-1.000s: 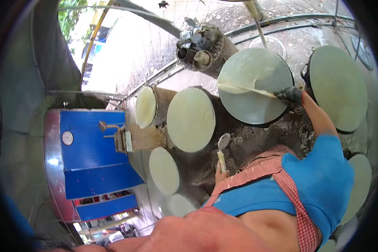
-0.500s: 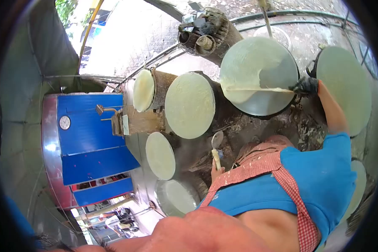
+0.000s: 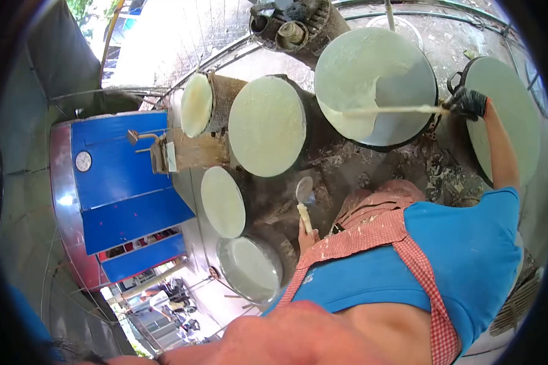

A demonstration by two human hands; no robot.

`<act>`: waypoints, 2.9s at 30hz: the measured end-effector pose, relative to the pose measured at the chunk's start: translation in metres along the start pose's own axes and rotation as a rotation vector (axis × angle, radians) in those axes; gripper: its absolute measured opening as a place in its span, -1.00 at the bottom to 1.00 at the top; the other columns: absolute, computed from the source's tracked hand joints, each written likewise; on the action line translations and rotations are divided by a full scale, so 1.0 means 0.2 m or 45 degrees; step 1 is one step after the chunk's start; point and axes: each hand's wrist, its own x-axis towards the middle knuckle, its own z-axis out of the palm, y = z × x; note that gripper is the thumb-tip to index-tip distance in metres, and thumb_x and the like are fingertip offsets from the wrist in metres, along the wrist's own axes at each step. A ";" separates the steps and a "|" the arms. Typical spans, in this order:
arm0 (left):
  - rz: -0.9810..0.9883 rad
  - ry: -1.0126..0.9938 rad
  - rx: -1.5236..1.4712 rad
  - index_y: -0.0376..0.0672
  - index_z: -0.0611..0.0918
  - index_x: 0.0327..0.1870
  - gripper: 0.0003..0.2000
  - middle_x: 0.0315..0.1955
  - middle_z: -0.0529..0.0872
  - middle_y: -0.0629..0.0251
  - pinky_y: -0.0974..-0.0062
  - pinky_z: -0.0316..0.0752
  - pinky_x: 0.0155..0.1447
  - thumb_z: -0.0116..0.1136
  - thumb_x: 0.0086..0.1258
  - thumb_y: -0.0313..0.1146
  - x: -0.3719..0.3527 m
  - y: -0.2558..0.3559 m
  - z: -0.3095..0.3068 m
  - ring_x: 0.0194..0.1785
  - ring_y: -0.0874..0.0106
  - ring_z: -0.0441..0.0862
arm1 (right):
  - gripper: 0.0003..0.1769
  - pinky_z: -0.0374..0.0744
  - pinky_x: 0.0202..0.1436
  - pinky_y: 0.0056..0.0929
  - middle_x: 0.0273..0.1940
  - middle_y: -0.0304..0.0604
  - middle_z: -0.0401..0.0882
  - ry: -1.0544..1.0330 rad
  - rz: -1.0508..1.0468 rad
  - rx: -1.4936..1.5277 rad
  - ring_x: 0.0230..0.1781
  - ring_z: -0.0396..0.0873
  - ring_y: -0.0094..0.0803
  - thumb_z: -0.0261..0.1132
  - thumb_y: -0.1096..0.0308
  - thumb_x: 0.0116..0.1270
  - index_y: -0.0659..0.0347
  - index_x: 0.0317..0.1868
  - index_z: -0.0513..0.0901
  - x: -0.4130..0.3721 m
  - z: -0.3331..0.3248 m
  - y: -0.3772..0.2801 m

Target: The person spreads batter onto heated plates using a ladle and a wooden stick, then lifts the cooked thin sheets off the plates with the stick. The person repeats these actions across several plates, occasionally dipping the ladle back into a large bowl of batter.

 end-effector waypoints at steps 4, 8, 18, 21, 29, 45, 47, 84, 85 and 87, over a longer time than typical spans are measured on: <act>-0.108 0.033 -0.127 0.08 -0.02 0.31 -0.30 -0.69 0.25 0.48 0.75 0.09 -0.67 -0.12 0.12 -0.62 -0.08 0.03 -0.02 -0.71 0.67 0.16 | -0.75 0.41 -0.57 -0.49 -0.65 -0.21 0.47 0.331 0.246 0.465 -0.71 0.37 -0.47 0.06 0.27 0.19 0.11 -0.17 0.56 0.28 -0.16 -0.21; -0.088 0.016 -0.101 0.11 0.00 0.31 -0.28 -0.70 0.24 0.48 0.73 0.08 -0.68 -0.12 0.09 -0.64 -0.07 -0.01 -0.14 -0.73 0.66 0.16 | -0.80 0.44 -0.54 -0.47 -0.52 -0.15 0.51 0.029 0.533 0.908 -0.58 0.45 -0.38 0.13 0.29 0.07 0.14 -0.30 0.57 0.37 -0.05 -0.18; -0.236 -0.401 -0.064 0.23 -0.06 0.30 -0.28 -0.76 0.22 0.46 0.67 0.06 -0.78 -0.15 0.13 -0.63 0.25 -0.05 -0.58 -0.81 0.63 0.15 | -0.73 0.45 -0.25 -0.34 -0.28 -0.05 0.53 0.234 1.036 -0.007 -0.30 0.49 -0.20 0.11 0.36 0.02 0.17 -0.22 0.55 -0.72 0.39 -1.56; -0.301 -0.563 -0.074 0.25 -0.05 0.27 -0.31 -0.75 0.21 0.45 0.69 0.06 -0.80 -0.14 0.16 -0.60 0.28 -0.10 -0.70 -0.82 0.64 0.13 | -0.71 0.45 -0.16 -0.31 -0.21 -0.04 0.53 0.757 1.136 0.034 -0.22 0.49 -0.17 0.09 0.35 0.04 0.18 -0.18 0.54 -0.17 0.69 -1.97; -0.342 -0.951 -0.481 0.12 0.19 0.06 -0.64 -0.71 0.21 0.51 0.73 0.05 -0.78 -0.10 0.27 -0.44 0.14 -0.01 -0.99 -0.81 0.67 0.12 | -0.70 0.44 -0.20 -0.20 -0.26 0.00 0.54 0.908 1.381 0.181 -0.26 0.49 -0.07 -0.03 0.20 0.17 0.04 -0.17 0.55 0.38 0.59 -2.17; -0.282 -1.372 -1.058 0.28 0.11 0.25 -0.53 -0.64 0.22 0.44 0.76 0.05 -0.72 -0.14 0.34 -0.30 -0.04 0.01 -0.96 -0.71 0.66 0.13 | -0.72 0.48 -0.26 -0.22 -0.31 -0.02 0.55 1.282 1.525 0.783 -0.31 0.53 -0.14 -0.01 0.17 0.19 0.08 -0.22 0.55 0.38 0.40 -1.81; -0.531 -1.417 -1.201 0.21 0.18 0.22 -0.58 -0.67 0.21 0.45 0.77 0.06 -0.73 -0.14 0.34 -0.31 0.05 -0.05 -0.89 -0.73 0.67 0.13 | -0.71 0.48 -0.25 -0.24 -0.34 0.00 0.55 1.198 1.566 0.317 -0.30 0.53 -0.12 0.01 0.18 0.18 0.11 -0.20 0.54 0.43 0.43 -1.83; -0.839 -1.063 -0.939 -0.10 0.22 -0.58 -0.74 -0.74 0.08 0.55 0.75 -0.03 -0.69 -0.22 0.37 -0.30 0.12 0.19 -0.54 -0.75 0.71 0.00 | -0.69 0.45 -0.37 -0.34 -0.29 -0.15 0.56 0.565 1.477 -0.203 -0.28 0.48 -0.38 0.16 0.16 0.10 0.13 -0.19 0.56 0.23 0.50 -1.36; -0.927 -1.049 -1.075 -0.11 0.23 -0.55 -0.76 -0.73 0.10 0.54 0.76 -0.01 -0.69 -0.21 0.37 -0.30 0.15 0.20 -0.53 -0.75 0.71 0.00 | -0.70 0.44 -0.41 -0.33 -0.30 -0.18 0.56 0.439 1.461 -0.458 -0.31 0.48 -0.40 0.14 0.16 0.14 0.14 -0.18 0.56 0.25 0.63 -1.34; -0.927 -1.061 -1.097 -0.12 0.24 -0.55 -0.76 -0.73 0.11 0.52 0.76 0.01 -0.70 -0.21 0.37 -0.30 0.25 0.17 -0.52 -0.75 0.71 0.02 | -0.71 0.44 -0.45 -0.35 -0.34 -0.22 0.57 0.620 1.471 -0.194 -0.39 0.47 -0.41 0.07 0.18 0.20 0.14 -0.18 0.56 0.21 0.62 -1.50</act>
